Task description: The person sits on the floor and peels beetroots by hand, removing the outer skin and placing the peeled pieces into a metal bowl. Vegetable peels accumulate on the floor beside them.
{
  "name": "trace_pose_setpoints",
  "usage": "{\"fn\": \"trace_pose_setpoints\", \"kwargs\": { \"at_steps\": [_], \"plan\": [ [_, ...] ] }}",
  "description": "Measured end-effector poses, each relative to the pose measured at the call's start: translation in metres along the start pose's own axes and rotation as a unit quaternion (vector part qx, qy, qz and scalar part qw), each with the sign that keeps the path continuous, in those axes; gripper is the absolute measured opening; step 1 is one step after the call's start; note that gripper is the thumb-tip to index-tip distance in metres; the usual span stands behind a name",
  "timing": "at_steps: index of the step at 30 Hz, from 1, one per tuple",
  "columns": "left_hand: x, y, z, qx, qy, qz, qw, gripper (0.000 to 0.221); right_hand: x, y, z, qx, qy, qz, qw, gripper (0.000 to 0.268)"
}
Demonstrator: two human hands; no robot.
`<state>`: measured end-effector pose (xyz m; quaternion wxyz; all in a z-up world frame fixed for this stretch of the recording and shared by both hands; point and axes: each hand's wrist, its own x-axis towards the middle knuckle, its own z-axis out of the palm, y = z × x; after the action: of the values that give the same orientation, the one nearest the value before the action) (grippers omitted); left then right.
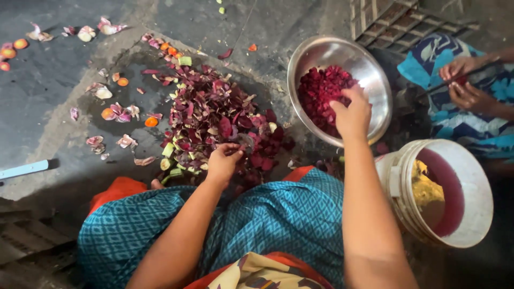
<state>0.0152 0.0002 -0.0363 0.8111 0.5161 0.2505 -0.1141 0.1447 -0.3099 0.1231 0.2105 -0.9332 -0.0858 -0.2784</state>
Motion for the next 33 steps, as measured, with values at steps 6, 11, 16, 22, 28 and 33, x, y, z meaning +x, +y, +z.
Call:
{"fn": "trace_pose_setpoints", "kwargs": {
  "at_steps": [6, 11, 16, 22, 28, 33],
  "plan": [
    [-0.009, 0.006, -0.004, -0.013, 0.002, 0.050, 0.999, 0.021, -0.088, -0.094, 0.059, 0.431, -0.299, 0.247, 0.815, 0.034],
    [-0.011, 0.006, -0.002, 0.021, 0.031, 0.085, 0.996, 0.020, -0.135, -0.132, 0.088, 0.436, -0.350, 0.149, 0.815, 0.038],
    [-0.016, 0.016, 0.003, 0.082, 0.050, 0.123, 0.988, 0.021, -0.127, -0.143, 0.081, 0.334, -0.279, 0.099, 0.895, 0.027],
    [-0.009, 0.008, 0.002, 0.115, 0.106, 0.115, 0.981, 0.020, -0.129, -0.140, 0.099, 0.344, -0.269, 0.119, 0.892, 0.022],
    [0.014, -0.014, -0.006, 0.129, 0.133, 0.107, 0.977, 0.018, -0.136, -0.129, 0.128, 0.363, -0.252, 0.111, 0.890, 0.028],
    [0.037, -0.026, -0.014, 0.133, 0.163, 0.020, 0.977, 0.015, -0.137, -0.132, 0.134, 0.360, -0.218, 0.033, 0.907, 0.033]
  ]
}}
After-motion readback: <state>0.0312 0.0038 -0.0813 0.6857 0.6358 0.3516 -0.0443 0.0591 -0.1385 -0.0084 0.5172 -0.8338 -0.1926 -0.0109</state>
